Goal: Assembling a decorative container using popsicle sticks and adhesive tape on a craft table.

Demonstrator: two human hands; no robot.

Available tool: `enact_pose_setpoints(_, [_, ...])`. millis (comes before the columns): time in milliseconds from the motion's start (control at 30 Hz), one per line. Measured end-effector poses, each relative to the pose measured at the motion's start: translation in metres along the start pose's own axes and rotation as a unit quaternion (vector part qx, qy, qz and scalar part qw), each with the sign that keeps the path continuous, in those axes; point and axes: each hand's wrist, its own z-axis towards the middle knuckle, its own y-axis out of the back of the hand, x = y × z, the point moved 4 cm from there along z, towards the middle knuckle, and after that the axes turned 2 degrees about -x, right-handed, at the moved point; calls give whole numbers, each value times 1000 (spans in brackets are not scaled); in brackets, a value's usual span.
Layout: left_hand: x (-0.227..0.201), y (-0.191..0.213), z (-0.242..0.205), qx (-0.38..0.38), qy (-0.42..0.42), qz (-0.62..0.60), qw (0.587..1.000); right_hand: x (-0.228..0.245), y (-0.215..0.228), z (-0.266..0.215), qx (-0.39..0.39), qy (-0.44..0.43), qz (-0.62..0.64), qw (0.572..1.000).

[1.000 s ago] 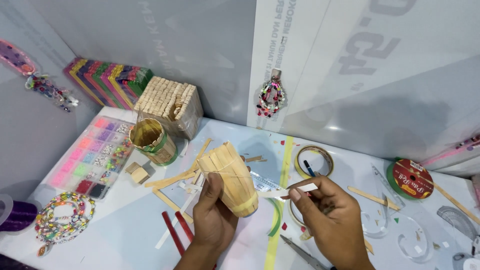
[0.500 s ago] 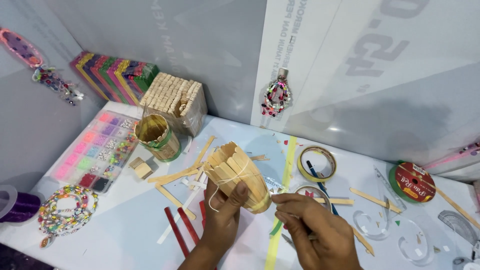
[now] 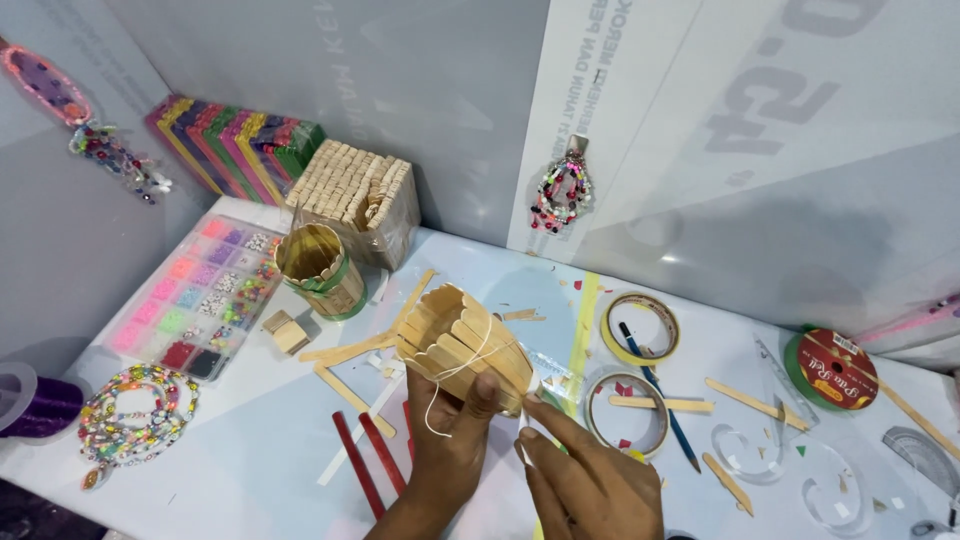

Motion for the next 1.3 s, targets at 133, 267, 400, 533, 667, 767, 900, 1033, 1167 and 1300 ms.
enact_pose_setpoints(133, [-2, 1, 1, 4, 10, -45, 999, 2, 10, 8, 8, -87, 9, 996])
enact_pose_setpoints(267, [0, 1, 1, 9, 66, -109, 992, -12, 19, 19, -59, -289, 133, 946])
enact_pose_setpoints(400, [-4, -3, 4, 17, 80, -135, 987, -21, 23, 25, -72, -308, 183, 931])
enact_pose_setpoints(533, [-3, -3, 3, 14, 75, -113, 991, -7, 23, 25, -36, -251, 160, 954])
enact_pose_setpoints(667, [-7, -6, 1, 0, 70, -108, 992, 2, 15, 16, -2, -180, 107, 978])
enact_pose_setpoints(767, [5, 1, 1, -7, 41, -127, 991, 2, 6, 5, -8, -156, 60, 986])
enact_pose_setpoints(900, [2, -3, -1, -22, 42, -132, 990, -8, -8, -10, 59, -83, -22, 995])
enact_pose_setpoints(1033, [-2, -7, -4, -36, 30, -120, 992, 5, -17, -11, 20, 89, -100, 991])
enact_pose_setpoints(1167, [7, 1, -2, -32, 18, -132, 991, -17, -19, -15, 176, -247, -34, 952])
enact_pose_setpoints(1300, [-2, -2, -2, -21, 28, -127, 991, -5, 0, 5, -23, -286, 200, 937])
